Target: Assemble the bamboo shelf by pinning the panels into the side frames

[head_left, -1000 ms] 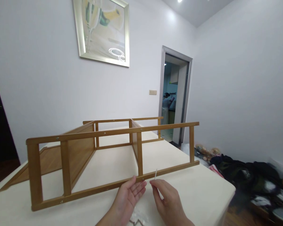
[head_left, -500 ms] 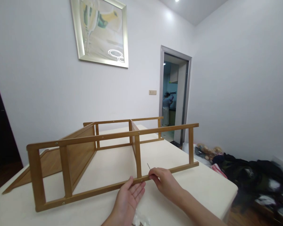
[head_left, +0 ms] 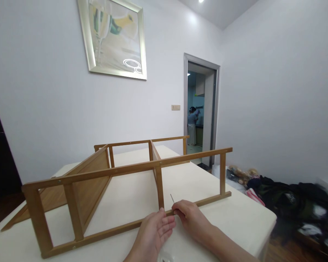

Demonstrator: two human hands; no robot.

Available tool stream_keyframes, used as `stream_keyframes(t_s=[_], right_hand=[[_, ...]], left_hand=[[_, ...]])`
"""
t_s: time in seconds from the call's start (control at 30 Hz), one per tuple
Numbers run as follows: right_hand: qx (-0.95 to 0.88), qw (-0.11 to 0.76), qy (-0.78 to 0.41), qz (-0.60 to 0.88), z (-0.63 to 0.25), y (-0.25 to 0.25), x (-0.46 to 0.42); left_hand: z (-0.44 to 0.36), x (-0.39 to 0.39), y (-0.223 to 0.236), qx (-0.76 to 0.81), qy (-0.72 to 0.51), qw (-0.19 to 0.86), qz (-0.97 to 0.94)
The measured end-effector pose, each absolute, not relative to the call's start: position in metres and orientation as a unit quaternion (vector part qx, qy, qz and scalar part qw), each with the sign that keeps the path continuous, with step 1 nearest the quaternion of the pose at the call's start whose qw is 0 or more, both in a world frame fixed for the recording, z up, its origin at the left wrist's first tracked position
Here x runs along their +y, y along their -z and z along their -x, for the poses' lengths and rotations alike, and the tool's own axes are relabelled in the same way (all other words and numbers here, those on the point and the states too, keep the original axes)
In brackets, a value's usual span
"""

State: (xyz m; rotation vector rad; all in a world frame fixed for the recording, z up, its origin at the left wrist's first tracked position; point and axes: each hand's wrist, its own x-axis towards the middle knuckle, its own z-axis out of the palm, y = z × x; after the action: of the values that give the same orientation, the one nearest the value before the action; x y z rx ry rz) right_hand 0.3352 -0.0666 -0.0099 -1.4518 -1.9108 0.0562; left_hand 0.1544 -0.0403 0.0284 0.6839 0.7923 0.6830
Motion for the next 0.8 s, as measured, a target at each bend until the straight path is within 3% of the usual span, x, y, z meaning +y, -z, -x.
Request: stream_keyframes(t_s=[0.2,0.43,0.6,0.8], right_hand=[[-0.757,0.292,-0.046,0.583,-0.332,0.009,-0.072],[-0.744,0.280,-0.039,0.605,-0.326,-0.001,-0.074],[-0.739,0.388,0.097,0.543,-0.321,-0.011,-0.084],[-0.671,0.512,0.250,0.474,-0.307,-0.055,-0.103]], left_hand=[[-0.144,-0.067,-0.070,0.284,-0.423,0.590,-0.626],[-0.123,-0.057,-0.135,0.300,-0.552,0.299,-0.719],[-0.136,-0.014,-0.142,0.249,-0.569,0.164,-0.767],[-0.148,0.001,-0.129,0.282,-0.546,0.176,-0.769]])
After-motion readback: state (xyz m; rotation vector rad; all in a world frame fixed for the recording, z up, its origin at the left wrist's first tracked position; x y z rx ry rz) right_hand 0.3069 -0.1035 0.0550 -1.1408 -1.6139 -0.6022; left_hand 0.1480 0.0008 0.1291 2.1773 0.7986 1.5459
